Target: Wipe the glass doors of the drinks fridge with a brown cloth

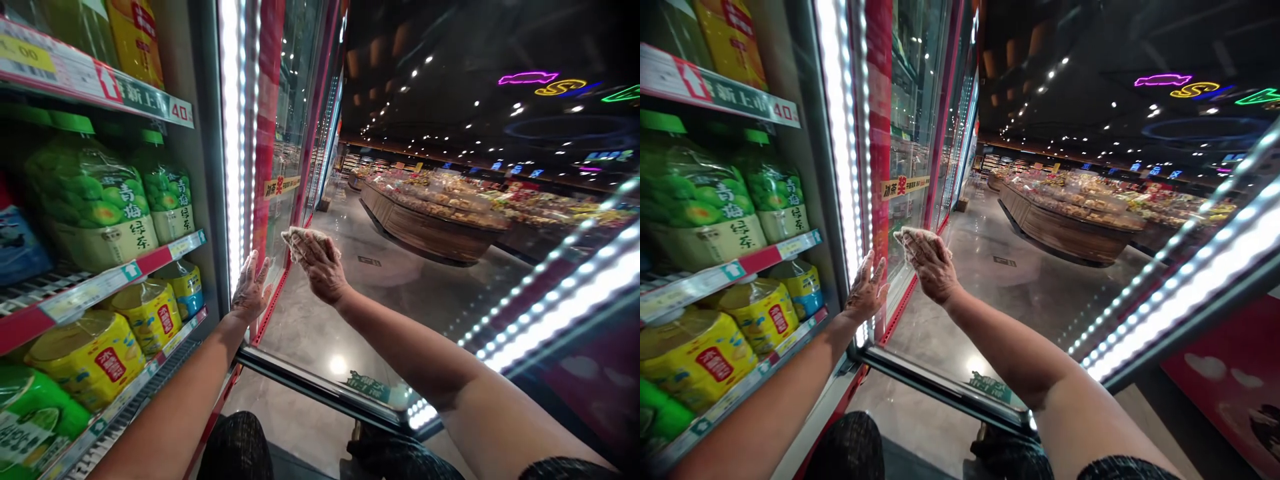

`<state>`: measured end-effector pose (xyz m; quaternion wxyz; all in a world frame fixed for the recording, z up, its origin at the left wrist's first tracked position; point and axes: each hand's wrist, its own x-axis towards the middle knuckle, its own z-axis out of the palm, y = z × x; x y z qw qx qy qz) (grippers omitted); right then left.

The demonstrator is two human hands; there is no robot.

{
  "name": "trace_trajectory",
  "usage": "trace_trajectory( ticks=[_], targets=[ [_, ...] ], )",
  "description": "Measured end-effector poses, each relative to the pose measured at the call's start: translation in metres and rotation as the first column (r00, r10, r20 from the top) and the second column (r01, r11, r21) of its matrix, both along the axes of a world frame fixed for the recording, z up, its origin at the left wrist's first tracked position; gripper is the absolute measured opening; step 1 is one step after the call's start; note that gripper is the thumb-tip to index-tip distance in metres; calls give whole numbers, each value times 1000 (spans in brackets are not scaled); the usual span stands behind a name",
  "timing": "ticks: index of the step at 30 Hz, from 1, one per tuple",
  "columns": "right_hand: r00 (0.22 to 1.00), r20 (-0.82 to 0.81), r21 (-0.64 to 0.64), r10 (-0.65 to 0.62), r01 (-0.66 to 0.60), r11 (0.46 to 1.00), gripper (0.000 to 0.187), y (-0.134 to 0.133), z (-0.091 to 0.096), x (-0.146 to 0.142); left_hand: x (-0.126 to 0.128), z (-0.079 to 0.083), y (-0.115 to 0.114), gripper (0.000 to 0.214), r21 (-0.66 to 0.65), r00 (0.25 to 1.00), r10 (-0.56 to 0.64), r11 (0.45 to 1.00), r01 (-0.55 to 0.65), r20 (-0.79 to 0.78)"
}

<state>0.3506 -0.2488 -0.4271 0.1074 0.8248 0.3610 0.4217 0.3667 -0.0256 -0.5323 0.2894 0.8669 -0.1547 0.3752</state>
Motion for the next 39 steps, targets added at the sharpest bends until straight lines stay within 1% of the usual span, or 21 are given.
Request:
trace_trajectory(
  ticks=[3,5,7,9,11,12,15,17,19,21,23,24,25,27,28,30,32,34,36,37,39],
  targets=[
    [991,-40,-154,124,-129,980,55,9,-16,5,4,-3,7,80,72,999,-16,997,14,30],
    [983,-74,-215,165,-178,960,52,15,-16,11,7,-3,13,80,103,998,-17,995,12,53],
    [988,-58,-179,146,-154,972,51,25,-5,20,11,-1,20,81,101,997,-14,995,6,75],
    [995,-14,-82,98,-99,992,50,38,8,29,14,2,27,79,94,995,-12,996,3,98],
    [998,0,-17,61,-61,998,49,51,11,35,17,6,31,77,81,995,3,997,-12,101],
    [998,-17,-29,60,-61,998,49,57,7,36,18,7,33,76,69,996,18,997,-25,92],
    [982,-149,-201,113,-142,969,47,71,-13,39,19,13,39,76,38,996,65,997,-67,63],
    [966,-221,-273,136,-195,942,46,79,-18,41,20,19,43,74,51,994,73,996,-77,77],
    [965,-222,-223,141,-192,956,45,89,-11,45,22,25,47,71,72,991,75,994,-83,113],
    [974,-182,-95,134,-153,984,46,99,4,48,25,31,51,70,85,986,74,993,-87,153],
    [979,-168,6,117,-118,993,47,109,15,50,28,37,53,73,90,979,78,991,-96,186],
    [976,-185,13,112,-111,994,46,113,19,51,29,39,54,74,92,977,81,991,-101,196],
    [971,-212,-12,109,-114,993,44,116,22,51,30,42,54,75,96,976,86,990,-107,201],
    [957,-266,-128,116,-154,980,39,118,30,52,31,47,55,74,108,975,98,987,-122,200],
    [953,-276,-184,126,-181,966,37,119,37,53,31,51,56,73,119,974,103,984,-129,199],
    [956,-246,-226,161,-218,949,40,119,59,58,31,59,57,72,144,971,118,978,-149,208],
    [969,-160,-135,189,-211,968,46,121,84,63,32,69,59,75,167,964,129,971,-170,231],
    [978,-87,-21,188,-190,982,50,123,101,66,34,80,61,80,178,960,118,970,-167,255],
    [981,-75,27,181,-180,983,53,125,102,66,38,88,63,80,156,954,104,976,-152,281],
    [978,-96,8,184,-184,983,54,125,98,66,40,92,64,79,142,950,100,979,-147,294],
    [966,-162,-95,199,-216,972,59,123,90,63,44,98,66,76,131,943,92,982,-140,319]
  ],
)
